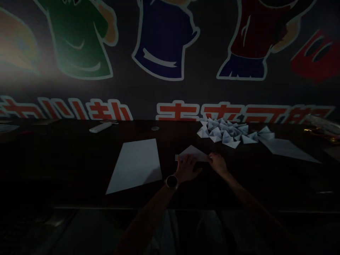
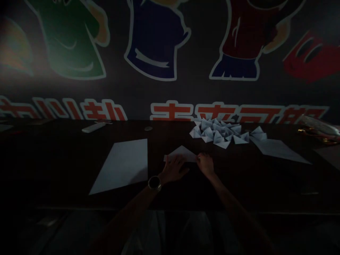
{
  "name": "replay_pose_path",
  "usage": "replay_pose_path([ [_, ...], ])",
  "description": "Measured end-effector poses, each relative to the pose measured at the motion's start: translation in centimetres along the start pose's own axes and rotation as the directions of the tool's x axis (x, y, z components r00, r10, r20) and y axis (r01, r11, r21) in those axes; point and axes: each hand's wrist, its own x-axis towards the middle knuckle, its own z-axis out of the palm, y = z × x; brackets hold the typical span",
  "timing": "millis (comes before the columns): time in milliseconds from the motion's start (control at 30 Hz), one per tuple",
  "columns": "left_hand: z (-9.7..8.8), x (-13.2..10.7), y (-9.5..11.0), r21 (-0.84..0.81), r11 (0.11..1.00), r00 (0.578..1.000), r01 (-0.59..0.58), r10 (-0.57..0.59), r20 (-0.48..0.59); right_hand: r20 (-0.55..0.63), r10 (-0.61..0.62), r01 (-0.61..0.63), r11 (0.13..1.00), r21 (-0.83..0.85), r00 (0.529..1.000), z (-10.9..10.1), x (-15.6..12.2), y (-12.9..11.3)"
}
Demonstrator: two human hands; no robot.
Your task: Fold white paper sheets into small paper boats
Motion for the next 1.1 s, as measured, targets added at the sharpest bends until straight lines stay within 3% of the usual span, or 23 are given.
replay_pose_path([
  [400,-0.4,0.0,-0.8,-0.02,0.999,0.999,-0.036,0.036,0.03,-0.029,0.008,-0.008,1.0,0.014,1.0,0.2,-0.1,0.4],
  [600,-0.6,-0.1,-0.6,-0.002,0.999,0.999,-0.046,0.046,0.007,-0.132,0.081,-0.084,0.996,-0.019,0.988,-1.5,-1.1,-0.2],
  [700,-0.7,-0.1,-0.5,0.004,0.999,0.999,-0.037,0.037,0.022,-0.195,-0.128,0.13,0.992,-0.004,0.972,-2.1,-1.9,-1.8],
  [767,-0.8,-0.1,-0.6,0.002,0.999,0.998,-0.038,0.037,0.047,-0.139,-0.346,0.356,0.933,0.059,0.928,-1.7,-2.5,-2.9],
  [833,-0.7,-0.1,-0.7,-0.003,0.999,0.997,-0.047,0.047,0.061,-0.047,-0.466,0.467,0.872,0.144,0.884,-1.0,-3.2,-3.6],
  [933,-0.6,-0.1,-0.9,-0.005,0.998,0.997,-0.064,0.064,0.053,0.041,-0.474,0.457,0.866,0.203,0.88,-0.1,-3.9,-3.7],
  [1100,-0.3,-0.2,-0.9,0.027,0.998,0.998,-0.058,0.058,0.007,0.066,-0.408,0.389,0.901,0.191,0.911,-0.5,-4.6,-1.9],
])
